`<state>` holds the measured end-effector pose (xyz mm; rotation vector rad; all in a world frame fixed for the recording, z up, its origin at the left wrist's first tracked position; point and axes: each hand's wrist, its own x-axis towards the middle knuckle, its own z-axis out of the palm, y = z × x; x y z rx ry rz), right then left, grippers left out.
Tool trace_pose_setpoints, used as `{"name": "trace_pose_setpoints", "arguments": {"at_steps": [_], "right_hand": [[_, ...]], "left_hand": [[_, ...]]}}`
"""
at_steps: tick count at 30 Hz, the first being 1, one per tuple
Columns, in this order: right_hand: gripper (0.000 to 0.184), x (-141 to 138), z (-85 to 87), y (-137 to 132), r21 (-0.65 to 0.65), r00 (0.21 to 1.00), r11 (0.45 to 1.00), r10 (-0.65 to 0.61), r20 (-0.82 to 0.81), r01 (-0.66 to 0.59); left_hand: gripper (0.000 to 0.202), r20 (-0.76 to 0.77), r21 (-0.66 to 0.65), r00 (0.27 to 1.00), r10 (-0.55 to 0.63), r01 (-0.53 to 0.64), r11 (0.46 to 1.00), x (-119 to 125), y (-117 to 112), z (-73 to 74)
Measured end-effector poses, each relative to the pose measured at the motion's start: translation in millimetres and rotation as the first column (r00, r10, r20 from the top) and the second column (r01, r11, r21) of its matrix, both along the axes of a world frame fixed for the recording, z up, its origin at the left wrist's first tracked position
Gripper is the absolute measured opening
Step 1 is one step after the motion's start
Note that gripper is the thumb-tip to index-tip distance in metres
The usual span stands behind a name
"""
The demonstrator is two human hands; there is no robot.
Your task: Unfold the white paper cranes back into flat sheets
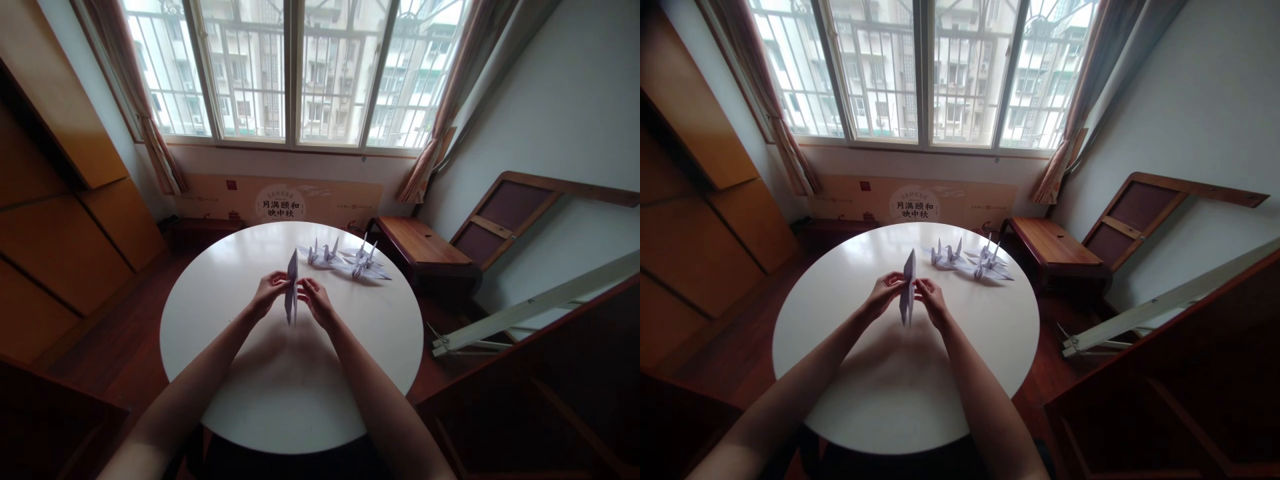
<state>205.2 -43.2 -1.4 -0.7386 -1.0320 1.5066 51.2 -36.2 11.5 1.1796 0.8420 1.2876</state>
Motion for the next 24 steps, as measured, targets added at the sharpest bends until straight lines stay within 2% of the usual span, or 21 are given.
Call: {"name": "trace_pose_setpoints", "arguments": {"at_steps": [6, 9, 12, 15, 18, 21, 24], "right_hand": [[0.036, 2.8, 0.0, -0.2, 0.025, 0.998, 0.999, 0.021, 0.064, -0.023], [0.035, 1.9, -2.2, 0.8, 0.021, 0.993, 1.000, 0.000, 0.120, -0.002], [0.038, 0.8, -3.5, 1.8, 0.004, 0.996, 1.000, -0.020, 0.087, 0.019], [0.044, 0.5, -2.9, 1.9, 0.006, 0.999, 0.999, -0.040, 0.026, 0.040], [0.051, 0.2, -1.5, 1.5, 0.019, 0.996, 0.996, -0.087, 0.017, 0.087], [0.052, -0.4, -1.7, 1.7, 0.069, 0.985, 0.986, -0.158, 0.067, 0.153], [0.050, -1.3, -4.3, 3.0, 0.166, 0.966, 0.965, -0.226, 0.121, 0.205]], "left_hand": [[0.044, -0.108, 0.036, 0.994, 0.035, -0.031, 0.999, 1.2, -6.3, 8.9], [0.047, -0.121, 0.052, 0.991, 0.057, -0.051, 0.997, 1.3, -6.5, 9.4], [0.058, -0.108, 0.019, 0.992, 0.064, -0.063, 0.998, 0.7, -5.1, 7.7], [0.064, -0.024, -0.112, 0.998, 0.050, -0.053, 0.992, 0.9, -2.9, 5.5], [0.060, 0.105, -0.239, 0.994, 0.018, 0.007, 0.971, 2.7, -0.1, 3.0], [0.051, 0.216, -0.264, 0.976, 0.002, 0.057, 0.963, 4.6, 1.4, 0.6], [0.041, 0.262, -0.251, 0.962, -0.073, 0.141, 0.958, 5.0, 0.6, -0.5]]}}
